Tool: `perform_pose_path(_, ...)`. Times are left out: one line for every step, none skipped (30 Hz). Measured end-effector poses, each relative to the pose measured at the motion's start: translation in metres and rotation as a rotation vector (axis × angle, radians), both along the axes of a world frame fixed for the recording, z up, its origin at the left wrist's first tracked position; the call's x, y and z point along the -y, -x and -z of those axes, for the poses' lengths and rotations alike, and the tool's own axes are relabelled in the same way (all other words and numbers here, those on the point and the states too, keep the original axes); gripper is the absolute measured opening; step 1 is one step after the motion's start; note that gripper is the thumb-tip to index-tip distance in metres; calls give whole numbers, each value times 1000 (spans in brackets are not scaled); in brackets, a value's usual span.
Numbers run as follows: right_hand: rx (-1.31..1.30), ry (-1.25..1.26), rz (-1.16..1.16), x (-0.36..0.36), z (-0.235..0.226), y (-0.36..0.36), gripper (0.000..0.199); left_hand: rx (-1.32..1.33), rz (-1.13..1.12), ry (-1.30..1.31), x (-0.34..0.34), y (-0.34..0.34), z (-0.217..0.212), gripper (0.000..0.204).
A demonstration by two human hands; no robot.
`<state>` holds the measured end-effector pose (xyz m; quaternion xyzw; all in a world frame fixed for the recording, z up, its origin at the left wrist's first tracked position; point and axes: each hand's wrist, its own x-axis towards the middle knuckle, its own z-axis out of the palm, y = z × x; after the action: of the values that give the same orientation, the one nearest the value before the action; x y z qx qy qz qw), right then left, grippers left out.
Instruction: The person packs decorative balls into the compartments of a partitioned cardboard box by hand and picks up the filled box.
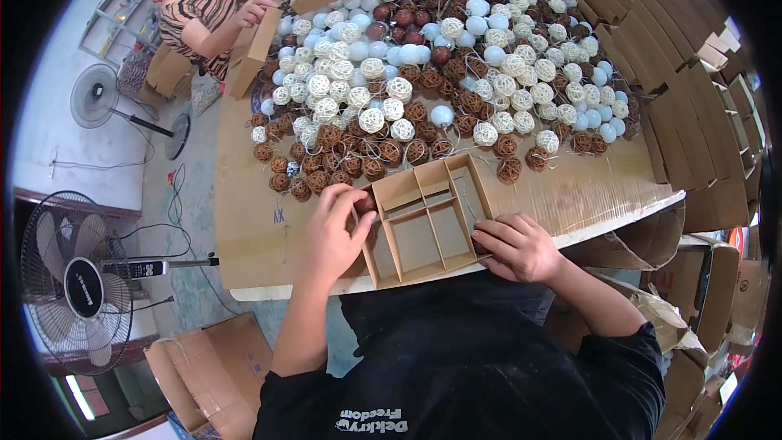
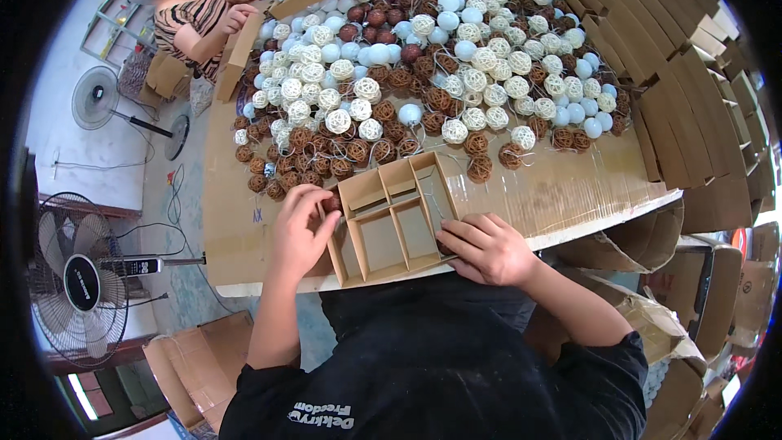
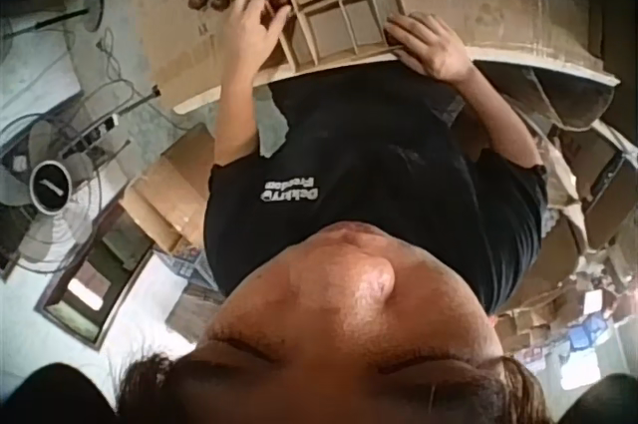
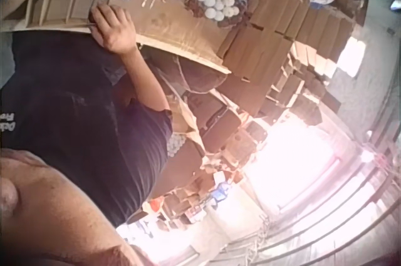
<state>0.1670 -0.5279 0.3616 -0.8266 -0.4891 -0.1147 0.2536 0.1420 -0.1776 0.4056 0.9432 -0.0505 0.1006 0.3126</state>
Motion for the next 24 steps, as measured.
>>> perform_pose_path(-7, 16, 6, 1, 0, 1, 57, -4, -85, 115, -3, 1, -2, 25)
perform_pose_path(-5, 12, 0, 1, -1, 0, 57, 108, -139, 68, -15, -2, 5, 24)
perform_pose_path(-4, 22, 2, 1, -3, 1, 58, 220, -194, 18, -33, -4, 10, 24)
perform_pose_path(-4, 36, 7, 1, -4, 1, 59, 227, -293, -103, -44, -6, 9, 26)
perform_pose_path(1, 25, 7, 0, -4, 0, 59, 160, -378, -151, -55, -7, 9, 32)
perform_pose_path(4, 23, 1, -1, -3, 0, 59, 163, -385, -152, -62, -8, 10, 32)
perform_pose_path(23, -5, -2, 0, -1, 1, 58, 73, -423, -114, -67, -9, 14, 34)
perform_pose_path(41, -33, -4, 2, 1, 1, 57, -17, -460, -75, -73, -9, 20, 36)
perform_pose_path(43, -36, -12, 3, 2, 0, 57, 6, -403, -103, -86, -7, 31, 38)
perform_pose_path(87, -39, -39, 5, 3, 0, 54, 7, -405, -103, -88, -7, 39, 38)
perform_pose_path(131, -42, -65, 6, 4, 0, 51, -9, -421, -61, -90, -6, 46, 39)
perform_pose_path(115, -62, -45, 4, 2, 0, 49, -27, -432, -18, -88, -6, 46, 39)
perform_pose_path(113, -60, -43, 3, 1, 0, 49, -30, -430, -16, -86, -6, 46, 39)
perform_pose_path(102, -59, -41, 2, 1, 0, 49, -38, -446, 41, -83, -5, 46, 40)
perform_pose_path(92, -60, -40, 2, 1, -1, 49, -44, -464, 97, -81, -5, 43, 41)
perform_pose_path(91, -60, -40, 2, 1, 0, 49, -45, -464, 98, -80, -5, 42, 41)
perform_pose_path(97, -67, -28, 2, 1, 0, 52, 13, -459, 141, -79, -4, 42, 41)
perform_pose_path(104, -74, -18, 1, 0, 1, 54, 72, -456, 184, -79, -2, 40, 42)
perform_pose_path(103, -74, -20, 1, 1, 2, 54, 122, -441, 200, -79, -1, 35, 42)
perform_pose_path(79, -102, 10, 2, 1, 3, 58, 122, -444, 200, -83, 1, 35, 42)
perform_pose_path(54, -130, 40, 3, 1, 3, 61, 133, -418, 362, -84, 2, 31, 42)
perform_pose_path(41, -132, 29, 3, 3, 2, 66, 144, -390, 524, -85, 2, 28, 42)
perform_pose_path(41, -132, 27, 4, 3, 2, 66, 137, -339, 813, -82, 5, 25, 40)
perform_pose_path(31, -140, 38, 5, 3, 3, 66, 136, -337, 814, -81, 7, 18, 40)
